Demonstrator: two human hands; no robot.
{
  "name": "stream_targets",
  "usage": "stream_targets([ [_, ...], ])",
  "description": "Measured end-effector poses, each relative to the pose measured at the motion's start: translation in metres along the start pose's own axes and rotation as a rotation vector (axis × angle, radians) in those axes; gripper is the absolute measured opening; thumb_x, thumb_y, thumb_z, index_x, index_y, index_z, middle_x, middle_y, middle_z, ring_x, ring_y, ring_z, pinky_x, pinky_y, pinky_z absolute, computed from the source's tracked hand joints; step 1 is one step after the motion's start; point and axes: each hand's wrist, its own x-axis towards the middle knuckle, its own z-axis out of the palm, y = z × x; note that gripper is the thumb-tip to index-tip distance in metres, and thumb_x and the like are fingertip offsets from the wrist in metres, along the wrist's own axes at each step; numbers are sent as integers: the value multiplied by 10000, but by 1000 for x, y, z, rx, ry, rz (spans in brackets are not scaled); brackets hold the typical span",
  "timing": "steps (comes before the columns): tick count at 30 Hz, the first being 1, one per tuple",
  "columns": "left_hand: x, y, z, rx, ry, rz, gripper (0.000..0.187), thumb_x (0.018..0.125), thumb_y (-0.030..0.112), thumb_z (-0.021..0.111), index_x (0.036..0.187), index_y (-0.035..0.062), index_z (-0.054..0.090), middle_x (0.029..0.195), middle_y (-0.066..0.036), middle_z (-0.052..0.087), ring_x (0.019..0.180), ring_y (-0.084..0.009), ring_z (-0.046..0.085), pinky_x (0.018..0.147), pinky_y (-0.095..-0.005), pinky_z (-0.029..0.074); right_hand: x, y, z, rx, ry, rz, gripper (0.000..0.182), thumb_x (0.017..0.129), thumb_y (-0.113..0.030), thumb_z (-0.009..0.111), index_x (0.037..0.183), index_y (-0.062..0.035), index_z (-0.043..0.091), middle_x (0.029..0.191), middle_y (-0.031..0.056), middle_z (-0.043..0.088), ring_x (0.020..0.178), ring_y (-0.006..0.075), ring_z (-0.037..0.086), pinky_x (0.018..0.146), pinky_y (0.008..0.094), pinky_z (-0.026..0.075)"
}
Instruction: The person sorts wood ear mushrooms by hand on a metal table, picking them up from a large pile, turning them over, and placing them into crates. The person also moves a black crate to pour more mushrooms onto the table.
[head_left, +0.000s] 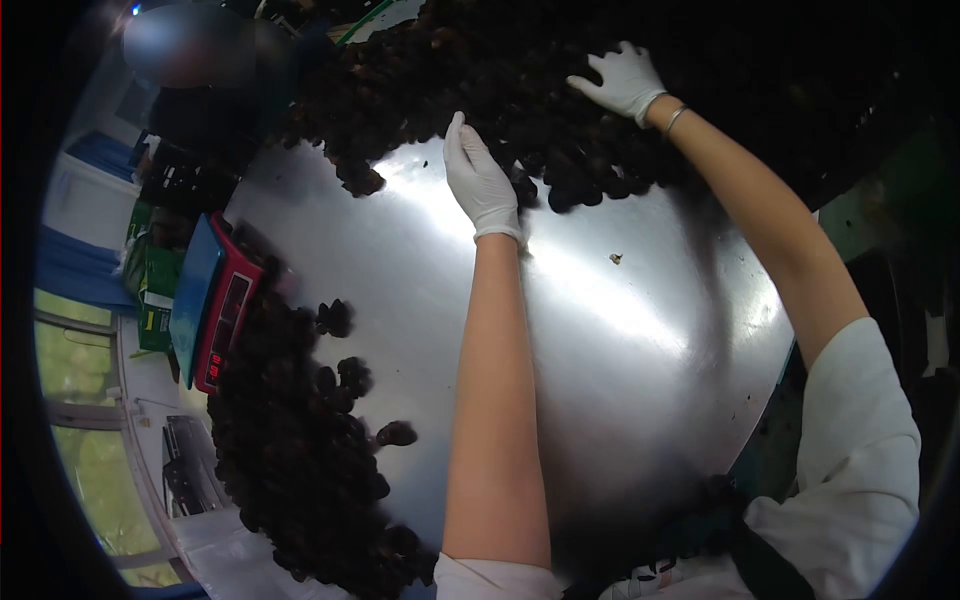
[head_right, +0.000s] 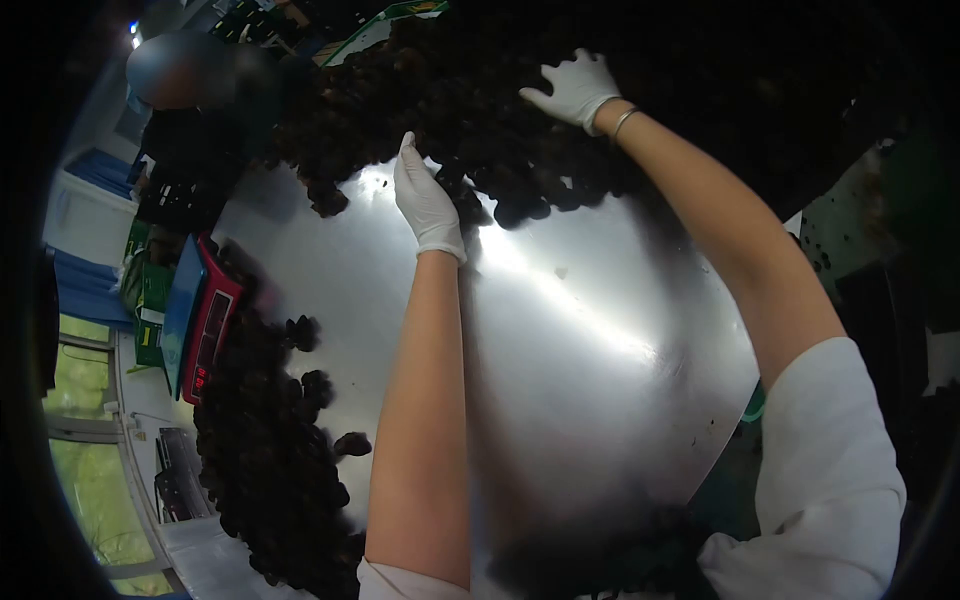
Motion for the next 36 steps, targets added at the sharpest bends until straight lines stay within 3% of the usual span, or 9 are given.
stream_targets([
  [8, 1, 3, 1, 62, 4, 92, 509, 1070, 373, 434, 1331, -44, 566, 1370, -180, 582, 1282, -304, 538, 1093, -358, 399, -63, 5, -65, 546, -298, -345, 528, 929, -497, 585, 1325, -153, 644, 1295, 180, 642, 1261, 355, 567, 1113, 394, 407],
  [11, 3, -3, 0, 49, 7, 102, 501, 1066, 372, 451, 1303, -47, 590, 1350, -178, 602, 1263, -299, 555, 1087, -355, 404, -62, 23, -96, 843, -201, 60, 453, 937, -459, 598, 1218, -124, 713, 1150, 144, 723, 1104, 302, 671, 988, 346, 503],
  [12, 3, -2, 0, 54, 8, 103, 497, 1065, 371, 456, 1291, -48, 600, 1342, -178, 608, 1255, -298, 561, 1085, -354, 406, -49, 43, -58, 709, 157, -34, 496, 926, -522, 587, 1258, -170, 698, 1176, 148, 710, 1120, 298, 659, 959, 356, 515],
  [13, 4, -1, 1, 58, 8, 107, 494, 1064, 369, 461, 1279, -49, 610, 1334, -179, 615, 1248, -296, 567, 1082, -353, 408, -58, 33, -68, 204, 97, 90, 594, 921, -601, 544, 1406, -258, 578, 1341, 196, 608, 1259, 359, 561, 1023, 423, 470],
  [16, 6, -6, 1, 52, -1, 79, 480, 1049, 370, 502, 1238, -46, 648, 1269, -164, 664, 1200, -266, 603, 1054, -337, 430, -81, 16, 1, 47, 22, -12, 695, 925, -655, 484, 1539, -369, 329, 1562, 277, 311, 1419, 472, 323, 1145, 540, 307],
  [21, -4, 6, -6, 183, -266, 22, 395, 1018, 288, 555, 1223, -28, 671, 1266, -134, 678, 1203, -241, 610, 1046, -319, 435, -110, 17, -35, 735, 103, -313, 577, 992, -469, 534, 1520, -277, 402, 1576, 250, 308, 1393, 444, 363, 1180, 504, 285],
  [27, -55, 33, -38, 231, -386, -66, 514, 1023, 274, 501, 1473, 33, 429, 1567, -152, 314, 1466, -262, 269, 1185, -356, 239, -220, 31, -43, 455, 29, -387, 540, 996, -396, 541, 1464, -137, 469, 1513, 256, 395, 1331, 458, 419, 1116, 510, 361],
  [30, -101, 72, -52, 158, -401, -144, 605, 1034, 293, 473, 1543, 15, 304, 1650, -204, 128, 1534, -317, 126, 1227, -406, 144, -262, 44, -75, 859, 127, -386, 468, 1002, -307, 543, 1427, -114, 509, 1514, 256, 396, 1337, 422, 427, 1121, 464, 356],
  [36, -192, 106, -93, 512, -413, -108, 631, 1043, 306, 455, 1556, 6, 243, 1626, -268, 122, 1522, -379, 121, 1225, -429, 150, -335, 54, -62, 781, 277, -129, 400, 936, -230, 590, 1311, -91, 599, 1433, 202, 495, 1308, 390, 450, 1110, 444, 368],
])
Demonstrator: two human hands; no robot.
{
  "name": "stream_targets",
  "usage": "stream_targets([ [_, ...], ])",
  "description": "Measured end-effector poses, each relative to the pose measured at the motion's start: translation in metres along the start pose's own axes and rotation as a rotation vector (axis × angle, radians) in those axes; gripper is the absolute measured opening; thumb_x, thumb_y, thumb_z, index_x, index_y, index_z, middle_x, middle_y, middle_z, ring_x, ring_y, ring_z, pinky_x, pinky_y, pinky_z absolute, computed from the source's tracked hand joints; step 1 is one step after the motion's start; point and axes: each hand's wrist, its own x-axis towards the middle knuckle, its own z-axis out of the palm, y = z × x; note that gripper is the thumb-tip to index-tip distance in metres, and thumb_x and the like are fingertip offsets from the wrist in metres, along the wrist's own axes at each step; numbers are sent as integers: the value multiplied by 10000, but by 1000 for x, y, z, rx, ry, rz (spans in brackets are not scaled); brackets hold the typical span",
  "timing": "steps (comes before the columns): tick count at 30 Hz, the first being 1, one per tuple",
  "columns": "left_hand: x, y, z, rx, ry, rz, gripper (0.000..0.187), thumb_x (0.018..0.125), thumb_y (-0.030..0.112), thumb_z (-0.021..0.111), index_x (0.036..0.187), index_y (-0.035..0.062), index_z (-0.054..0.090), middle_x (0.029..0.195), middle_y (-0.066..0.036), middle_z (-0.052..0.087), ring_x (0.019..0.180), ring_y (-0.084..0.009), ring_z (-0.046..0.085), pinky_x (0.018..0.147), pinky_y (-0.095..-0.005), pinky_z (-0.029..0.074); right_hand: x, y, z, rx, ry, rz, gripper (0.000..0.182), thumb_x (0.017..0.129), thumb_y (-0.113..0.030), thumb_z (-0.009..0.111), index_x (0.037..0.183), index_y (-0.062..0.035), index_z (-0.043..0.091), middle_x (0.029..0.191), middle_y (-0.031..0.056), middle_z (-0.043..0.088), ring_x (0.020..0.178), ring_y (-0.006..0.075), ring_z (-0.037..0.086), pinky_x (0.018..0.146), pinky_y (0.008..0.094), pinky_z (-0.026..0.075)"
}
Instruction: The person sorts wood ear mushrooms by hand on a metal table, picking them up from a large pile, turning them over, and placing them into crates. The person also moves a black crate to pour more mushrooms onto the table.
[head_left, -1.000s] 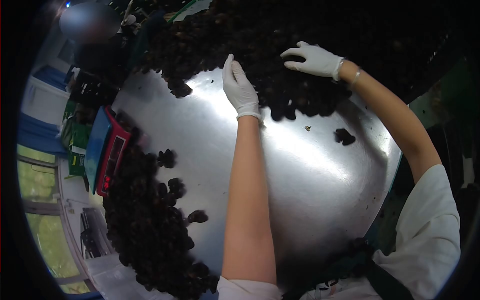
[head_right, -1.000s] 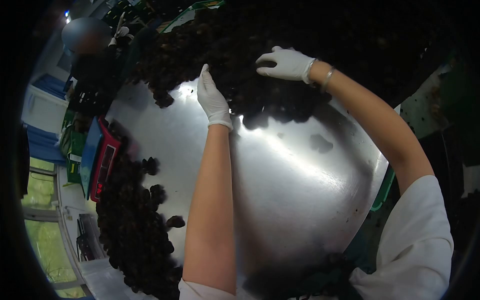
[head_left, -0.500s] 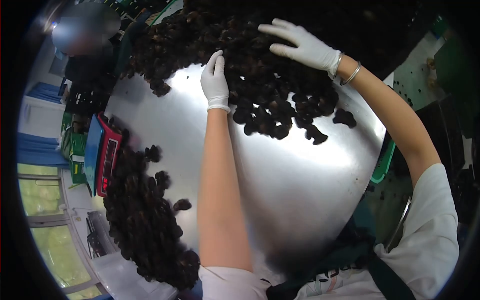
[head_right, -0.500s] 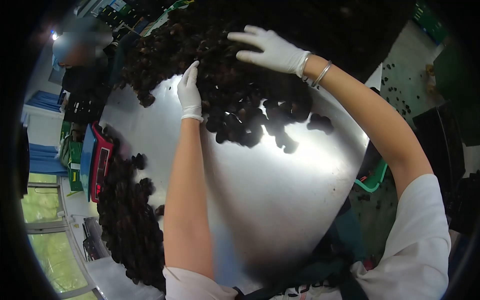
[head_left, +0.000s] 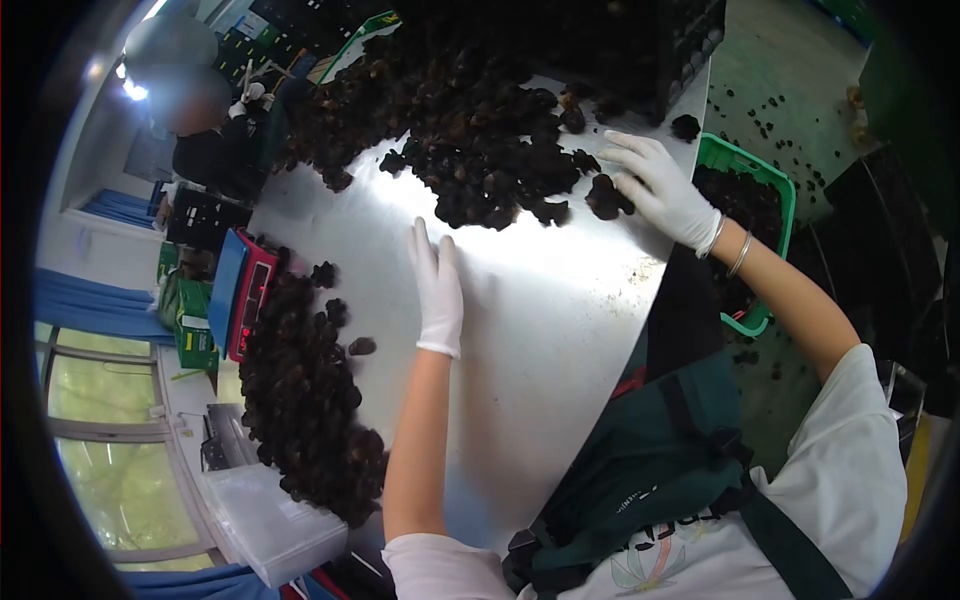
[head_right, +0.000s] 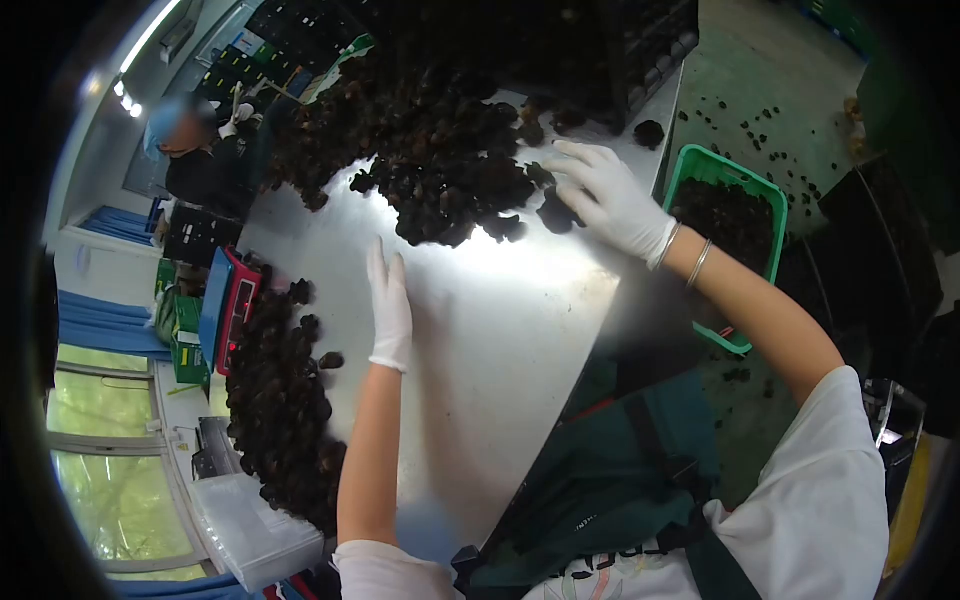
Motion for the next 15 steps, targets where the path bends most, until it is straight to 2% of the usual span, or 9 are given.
stream_targets([
  [1, -10, -2, -1, 43, -14, 32, 629, 1044, 308, 454, 1553, 3, 247, 1622, -270, 132, 1518, -383, 130, 1225, -432, 148, -9, -7, 3, -131, 11, 22, 449, 927, -269, 605, 1342, -100, 580, 1464, 211, 463, 1337, 417, 416, 1125, 471, 349],
  [2, -21, -6, -1, 83, -26, 54, 627, 1044, 309, 453, 1551, 0, 251, 1619, -273, 142, 1515, -387, 139, 1224, -434, 146, -15, -10, 9, -187, 3, 51, 577, 904, -348, 625, 1420, -121, 505, 1520, 227, 389, 1385, 470, 336, 1151, 532, 290],
  [6, -40, -3, 9, 146, -34, 101, 609, 1042, 290, 469, 1537, -9, 278, 1595, -287, 206, 1493, -410, 191, 1218, -449, 162, 3, -41, 38, -398, -2, 39, 696, 890, -413, 625, 1492, -137, 411, 1543, 231, 352, 1412, 482, 298, 1175, 564, 221],
  [7, -41, -1, 12, 142, -30, 103, 604, 1041, 283, 472, 1534, -11, 283, 1590, -289, 219, 1490, -411, 198, 1217, -451, 169, 5, -63, 37, -333, -136, 67, 672, 878, -412, 637, 1457, -121, 460, 1532, 229, 366, 1400, 482, 314, 1162, 565, 243],
  [9, -47, 1, 18, 94, -10, 126, 578, 1046, 261, 458, 1524, -23, 299, 1580, -261, 268, 1487, -376, 228, 1214, -425, 191, -16, -84, 60, -281, -140, -92, 578, 878, -357, 647, 1385, -105, 532, 1517, 203, 393, 1371, 439, 371, 1130, 556, 297],
  [11, -59, 18, 17, -23, -16, 99, 549, 1056, 249, 431, 1521, -22, 320, 1585, -205, 303, 1488, -316, 253, 1217, -385, 200, -31, -106, 46, 59, -194, -213, 436, 878, -274, 654, 1276, -99, 620, 1457, 168, 477, 1320, 367, 454, 1098, 541, 336],
  [12, -63, 14, 14, 23, -39, 142, 537, 1046, 212, 436, 1512, -33, 329, 1574, -211, 315, 1482, -317, 268, 1212, -382, 216, -29, -109, 38, 130, -145, -247, 361, 875, -227, 659, 1213, -103, 663, 1392, 143, 548, 1278, 310, 508, 1084, 530, 349],
  [13, -68, 14, 12, 70, -50, 176, 533, 1017, 157, 467, 1504, -28, 349, 1566, -217, 323, 1462, -325, 305, 1208, -385, 223, -24, -97, 36, 120, -120, -297, 315, 870, -216, 667, 1159, -94, 688, 1339, 142, 589, 1254, 307, 530, 1102, 520, 333],
  [15, -75, 13, 16, 272, -63, 272, 543, 985, 100, 493, 1498, -22, 361, 1557, -220, 336, 1437, -336, 346, 1198, -386, 245, 4, -72, 37, 85, -12, -224, 349, 895, -241, 643, 1217, -107, 659, 1372, 141, 566, 1275, 306, 511, 1147, 530, 280],
])
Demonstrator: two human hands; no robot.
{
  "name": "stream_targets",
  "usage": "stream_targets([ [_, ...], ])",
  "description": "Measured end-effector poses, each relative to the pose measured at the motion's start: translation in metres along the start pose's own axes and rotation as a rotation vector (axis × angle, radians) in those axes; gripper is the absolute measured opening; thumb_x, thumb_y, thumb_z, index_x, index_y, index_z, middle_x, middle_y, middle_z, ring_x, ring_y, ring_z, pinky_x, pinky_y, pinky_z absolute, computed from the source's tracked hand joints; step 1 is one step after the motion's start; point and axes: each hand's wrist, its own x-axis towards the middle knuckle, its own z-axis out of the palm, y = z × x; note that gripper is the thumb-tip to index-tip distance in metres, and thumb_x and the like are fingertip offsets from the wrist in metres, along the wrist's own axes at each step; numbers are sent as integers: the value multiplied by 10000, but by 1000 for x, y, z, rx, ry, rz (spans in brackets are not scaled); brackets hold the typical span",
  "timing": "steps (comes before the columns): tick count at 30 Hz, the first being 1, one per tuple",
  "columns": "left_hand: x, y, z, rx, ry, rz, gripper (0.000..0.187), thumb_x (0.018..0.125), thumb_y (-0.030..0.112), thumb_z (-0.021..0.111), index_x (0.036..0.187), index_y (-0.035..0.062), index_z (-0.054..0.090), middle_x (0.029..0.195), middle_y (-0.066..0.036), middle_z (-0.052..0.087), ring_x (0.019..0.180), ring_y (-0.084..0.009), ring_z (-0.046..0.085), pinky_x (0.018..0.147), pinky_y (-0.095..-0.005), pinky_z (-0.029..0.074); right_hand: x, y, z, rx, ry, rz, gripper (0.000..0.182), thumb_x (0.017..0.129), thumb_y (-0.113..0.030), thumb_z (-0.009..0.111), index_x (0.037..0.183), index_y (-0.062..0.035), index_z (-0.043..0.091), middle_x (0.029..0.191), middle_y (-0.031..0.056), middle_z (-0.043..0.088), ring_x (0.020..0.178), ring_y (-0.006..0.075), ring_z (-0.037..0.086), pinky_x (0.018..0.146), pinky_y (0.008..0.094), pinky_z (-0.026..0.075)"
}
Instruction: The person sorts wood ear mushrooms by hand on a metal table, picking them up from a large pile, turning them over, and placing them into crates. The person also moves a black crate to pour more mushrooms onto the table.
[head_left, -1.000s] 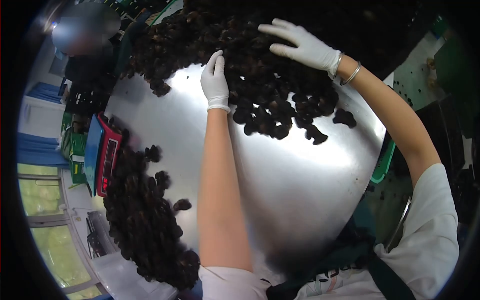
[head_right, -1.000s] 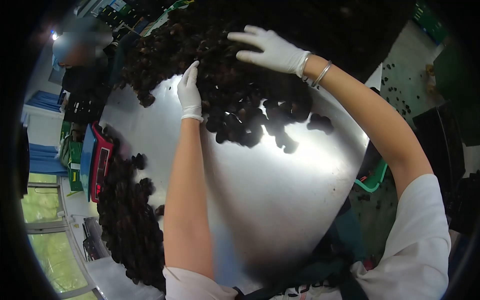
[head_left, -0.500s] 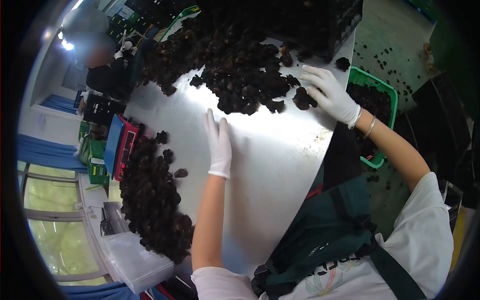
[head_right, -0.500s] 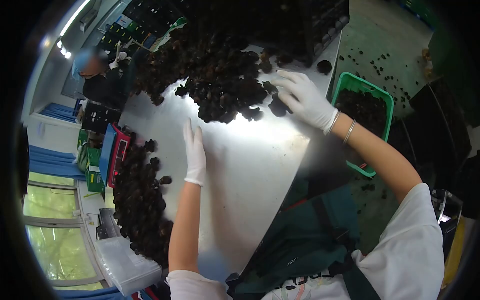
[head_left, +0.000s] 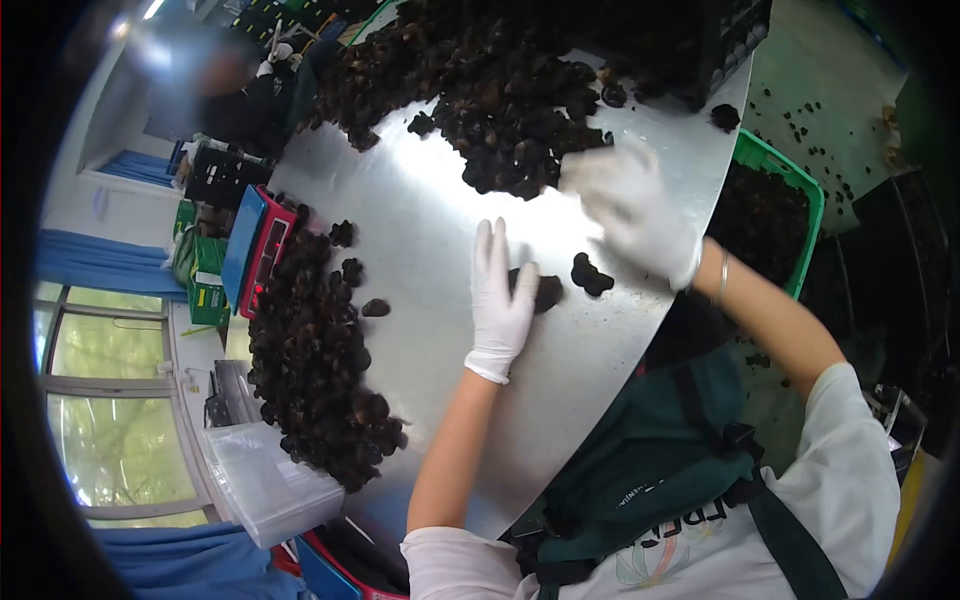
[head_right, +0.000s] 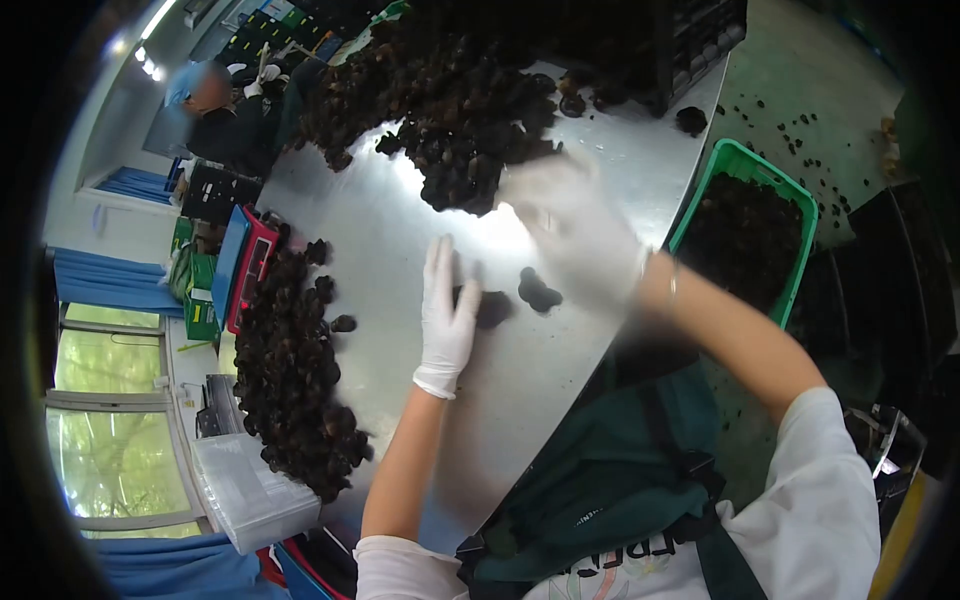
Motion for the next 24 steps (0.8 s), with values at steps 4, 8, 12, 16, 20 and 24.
stream_targets([
  [4, -2, 9, -3, 156, -92, 75, 532, 968, 57, 491, 1485, -12, 387, 1545, -223, 360, 1420, -343, 374, 1189, -397, 269, 35, 31, 26, -366, -4, 116, 396, 932, -250, 593, 1311, -137, 600, 1403, 133, 543, 1313, 316, 475, 1178, 555, 210],
  [8, -5, -16, -16, -512, 154, -277, 461, 995, 37, 422, 1450, -33, 433, 1502, -184, 433, 1398, -294, 410, 1185, -393, 297, 25, 11, 4, 68, -122, 47, 367, 954, -186, 546, 1307, -120, 620, 1433, 125, 527, 1305, 327, 484, 1153, 518, 292],
  [12, -6, -23, -20, -643, 255, -285, 421, 1072, 157, 348, 1414, -72, 443, 1438, -174, 498, 1342, -265, 480, 1171, -393, 341, -9, 33, -15, 565, 292, 596, 274, 990, -100, 500, 1181, -49, 690, 1197, 78, 671, 1137, 144, 593, 984, 308, 474],
  [16, -8, -20, -19, -619, 233, -290, 433, 1086, 200, 322, 1390, -75, 461, 1411, -183, 523, 1326, -272, 497, 1165, -396, 350, -32, 22, -21, 338, 128, 648, 248, 993, -66, 499, 1151, -26, 686, 984, 48, 646, 940, 108, 590, 826, 267, 515],
  [20, -10, -21, -21, -677, 242, -265, 447, 1086, 221, 324, 1387, -79, 460, 1395, -188, 537, 1312, -283, 508, 1152, -405, 362, -29, -10, -16, 210, 83, 444, 210, 927, -4, 578, 1096, -26, 701, 858, 62, 602, 796, 142, 558, 742, 288, 497],
  [24, -12, -24, -23, -688, 229, -244, 466, 1086, 247, 324, 1389, -83, 454, 1390, -195, 538, 1303, -286, 514, 1144, -414, 367, -9, -26, -2, 147, 9, 353, 312, 804, -6, 667, 1107, -74, 701, 988, 97, 647, 899, 274, 593, 845, 377, 495],
])
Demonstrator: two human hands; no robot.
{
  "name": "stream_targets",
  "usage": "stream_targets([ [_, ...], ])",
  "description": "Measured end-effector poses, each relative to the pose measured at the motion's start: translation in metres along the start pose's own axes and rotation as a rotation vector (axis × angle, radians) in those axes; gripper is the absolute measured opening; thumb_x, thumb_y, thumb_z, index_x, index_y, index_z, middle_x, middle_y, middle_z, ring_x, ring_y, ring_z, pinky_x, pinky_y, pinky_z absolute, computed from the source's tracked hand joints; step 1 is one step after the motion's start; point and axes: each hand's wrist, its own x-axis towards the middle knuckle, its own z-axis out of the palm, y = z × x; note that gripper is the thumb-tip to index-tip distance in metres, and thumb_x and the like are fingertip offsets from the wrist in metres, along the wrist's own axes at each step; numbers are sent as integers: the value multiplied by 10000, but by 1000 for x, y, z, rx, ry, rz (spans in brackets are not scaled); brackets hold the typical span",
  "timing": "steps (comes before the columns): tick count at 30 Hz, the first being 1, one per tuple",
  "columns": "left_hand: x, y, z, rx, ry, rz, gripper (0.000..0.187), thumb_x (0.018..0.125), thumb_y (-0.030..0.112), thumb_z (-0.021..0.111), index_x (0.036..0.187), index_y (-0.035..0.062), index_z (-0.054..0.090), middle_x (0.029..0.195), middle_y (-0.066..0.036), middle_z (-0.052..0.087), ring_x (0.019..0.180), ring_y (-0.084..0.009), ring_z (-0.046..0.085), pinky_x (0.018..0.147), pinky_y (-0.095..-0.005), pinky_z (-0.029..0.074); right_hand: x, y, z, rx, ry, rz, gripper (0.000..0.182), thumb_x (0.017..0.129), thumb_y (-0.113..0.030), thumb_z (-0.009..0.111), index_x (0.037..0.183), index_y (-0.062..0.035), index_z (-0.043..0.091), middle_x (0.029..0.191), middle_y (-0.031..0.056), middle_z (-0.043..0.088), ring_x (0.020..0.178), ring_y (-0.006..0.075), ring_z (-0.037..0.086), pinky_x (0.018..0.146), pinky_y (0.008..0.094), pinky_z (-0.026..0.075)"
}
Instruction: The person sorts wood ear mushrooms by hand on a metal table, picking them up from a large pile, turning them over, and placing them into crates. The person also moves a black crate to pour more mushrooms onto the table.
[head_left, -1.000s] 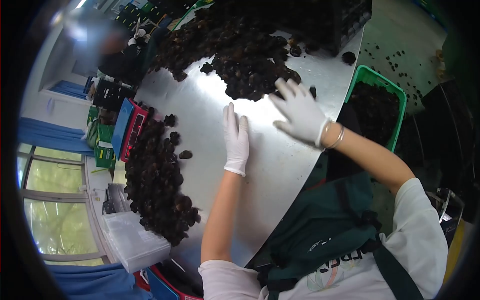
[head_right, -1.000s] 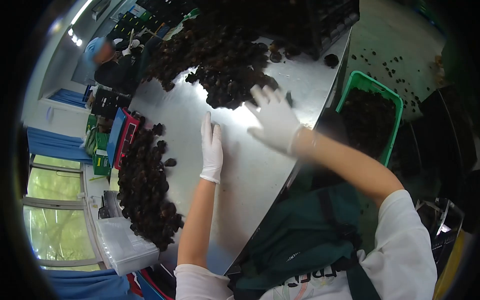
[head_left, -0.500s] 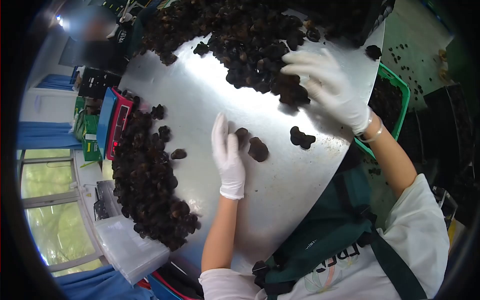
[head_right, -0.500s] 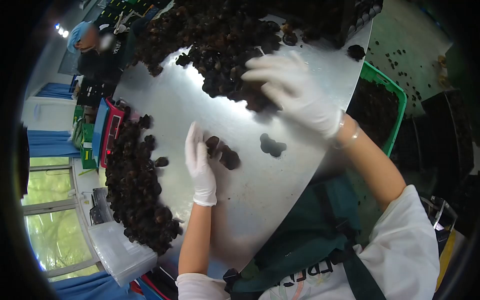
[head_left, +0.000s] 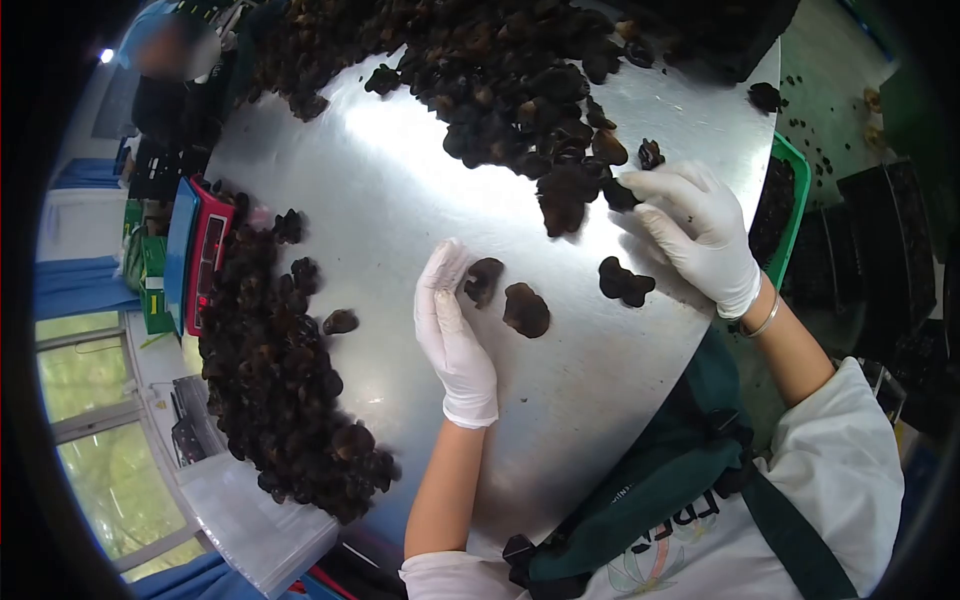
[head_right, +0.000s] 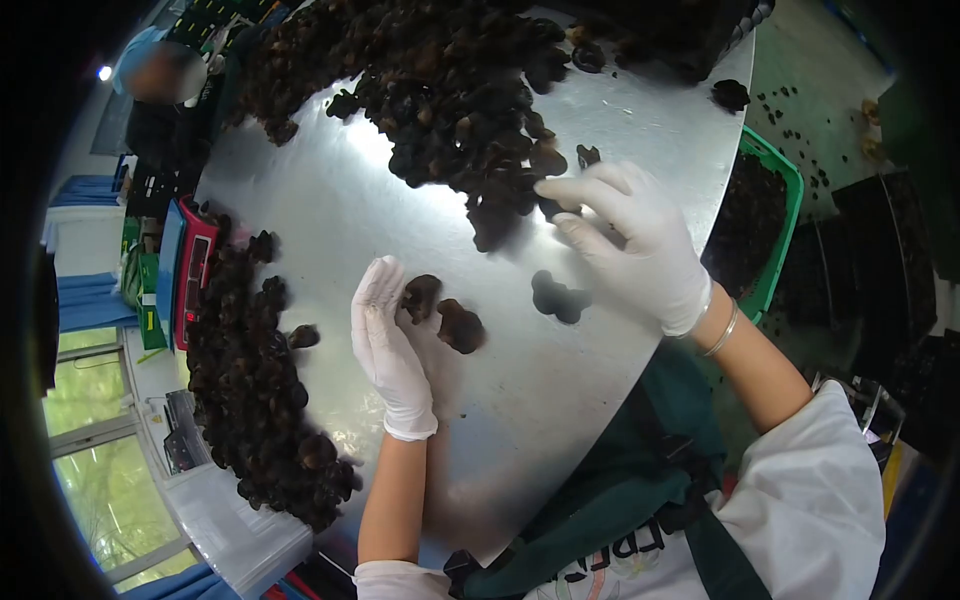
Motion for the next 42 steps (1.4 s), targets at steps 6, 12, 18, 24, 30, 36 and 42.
stream_targets([
  [6, -1, -5, -1, -105, 82, 1, 493, 1089, 291, 323, 1392, -76, 449, 1389, -196, 535, 1309, -289, 506, 1145, -418, 362, 38, 5, 38, -363, -238, -402, 360, 769, -49, 641, 1109, -158, 682, 1178, 58, 626, 1082, 303, 564, 948, 480, 425],
  [12, -1, -5, -1, -119, 84, 23, 474, 1089, 271, 321, 1385, -73, 459, 1378, -192, 544, 1302, -290, 513, 1151, -423, 359, 18, -7, 1, 256, -106, -105, 307, 692, 119, 584, 935, -41, 683, 1095, 118, 616, 958, 249, 649, 844, 355, 521],
  [18, -1, 1, 1, 20, 12, -1, 389, 1063, 164, 359, 1337, -62, 517, 1361, -171, 564, 1283, -264, 528, 1137, -402, 379, -68, 103, -125, -611, 808, -268, 395, 846, 45, 641, 1226, -57, 617, 1282, 194, 561, 1162, 319, 597, 954, 395, 498],
  [24, -1, 11, 6, 491, -249, 212, 319, 907, 66, 602, 1223, 33, 637, 1317, -137, 591, 1242, -288, 528, 1103, -393, 378, -96, 85, -96, -698, 387, 135, 402, 870, -51, 668, 1269, -38, 623, 1370, 172, 572, 1198, 317, 573, 1019, 399, 441],
  [30, -5, 14, 20, 827, -299, 338, 419, 810, 101, 719, 1223, 88, 649, 1309, -93, 590, 1205, -302, 516, 1059, -411, 392, -47, -23, -3, -142, -92, -50, 340, 826, -163, 728, 1151, -93, 658, 1146, 111, 651, 1019, 318, 609, 898, 403, 489],
  [36, -8, 19, 15, 854, -262, 381, 435, 828, 103, 694, 1256, 76, 616, 1314, -102, 586, 1214, -309, 507, 1084, -414, 366, -46, 4, -38, -272, 167, -159, 238, 808, -22, 661, 1022, -118, 703, 1109, 72, 669, 1050, 270, 606, 937, 357, 464],
  [42, 52, 26, 33, 766, -258, 437, 524, 851, 132, 682, 1356, 64, 563, 1421, -200, 481, 1290, -373, 454, 1119, -458, 327, -19, 34, -65, -436, 185, 13, 470, 836, -85, 676, 1301, -113, 621, 1367, 158, 546, 1250, 318, 489, 1066, 409, 379],
])
